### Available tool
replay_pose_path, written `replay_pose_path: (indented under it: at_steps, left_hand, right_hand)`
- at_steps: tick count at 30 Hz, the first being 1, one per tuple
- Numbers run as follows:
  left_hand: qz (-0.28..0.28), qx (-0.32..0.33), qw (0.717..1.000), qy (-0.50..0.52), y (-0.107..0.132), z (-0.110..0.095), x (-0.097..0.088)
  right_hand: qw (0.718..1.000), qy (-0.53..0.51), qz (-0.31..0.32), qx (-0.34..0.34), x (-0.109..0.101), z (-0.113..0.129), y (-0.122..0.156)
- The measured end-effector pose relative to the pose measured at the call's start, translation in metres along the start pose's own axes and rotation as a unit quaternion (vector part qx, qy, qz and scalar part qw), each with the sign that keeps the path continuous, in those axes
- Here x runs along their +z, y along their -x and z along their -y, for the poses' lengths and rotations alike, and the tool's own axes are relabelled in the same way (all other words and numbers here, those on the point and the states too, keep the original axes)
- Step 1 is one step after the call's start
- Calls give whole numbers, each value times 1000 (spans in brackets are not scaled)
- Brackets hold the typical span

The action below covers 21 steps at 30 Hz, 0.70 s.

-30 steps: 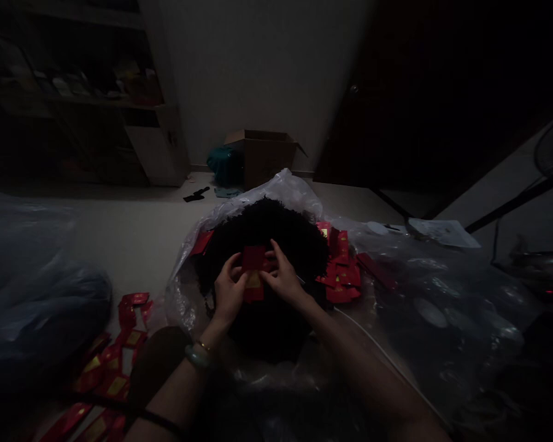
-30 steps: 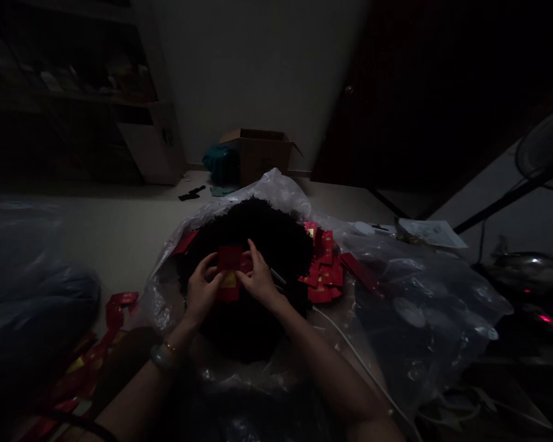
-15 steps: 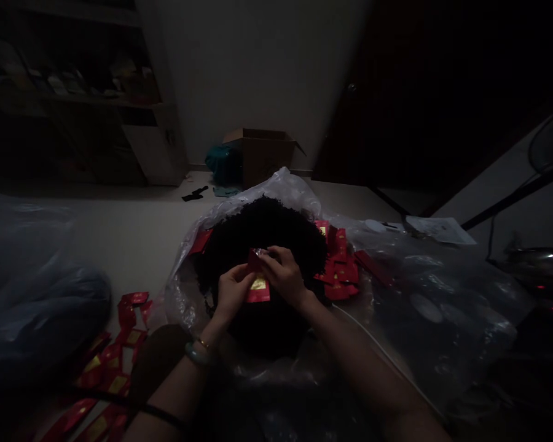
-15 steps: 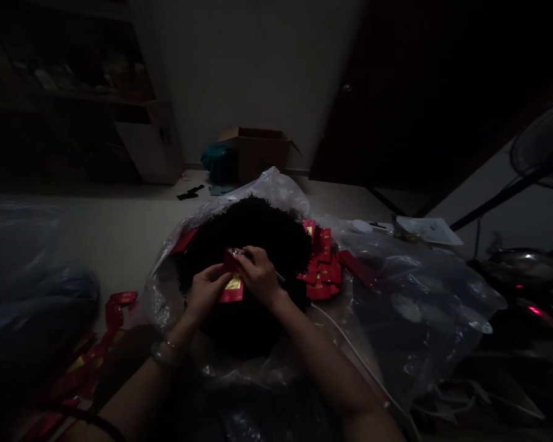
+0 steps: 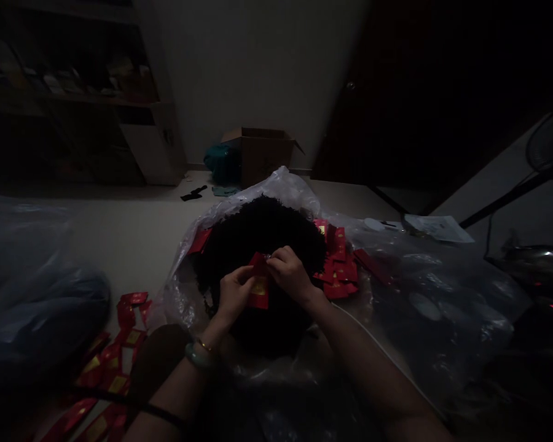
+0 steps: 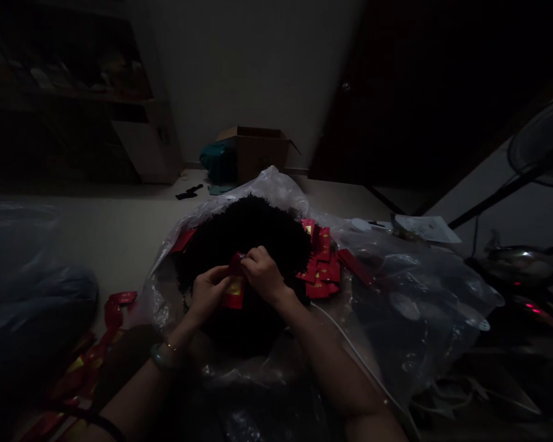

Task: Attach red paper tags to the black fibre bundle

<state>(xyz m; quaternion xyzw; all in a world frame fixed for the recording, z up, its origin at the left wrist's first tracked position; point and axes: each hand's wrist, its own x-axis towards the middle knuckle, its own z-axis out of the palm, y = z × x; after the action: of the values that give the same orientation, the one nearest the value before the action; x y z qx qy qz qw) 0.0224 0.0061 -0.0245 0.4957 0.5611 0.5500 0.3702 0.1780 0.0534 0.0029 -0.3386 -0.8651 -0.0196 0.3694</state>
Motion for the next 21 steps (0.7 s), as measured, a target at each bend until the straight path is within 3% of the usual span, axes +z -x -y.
replay_pose_path:
  at_steps: [3,10,17,21]
  left_hand:
    - [-5,-4,1000,-19,-2,2,-2]
    - [45,7,999,-24,-1,7,-1]
    - [34,10,999,-33,-3,4,-4]
    - [58,13,998,-37,-2,4,-3]
  right_hand:
    - [999,-42,10,-15,-3,-2,-1]
    - [997,-64,49,1,-7,1,-1]
    - [979,-139,19,146,-9,-1,-1]
    - [970,-138,12,201,-8,-3,-1]
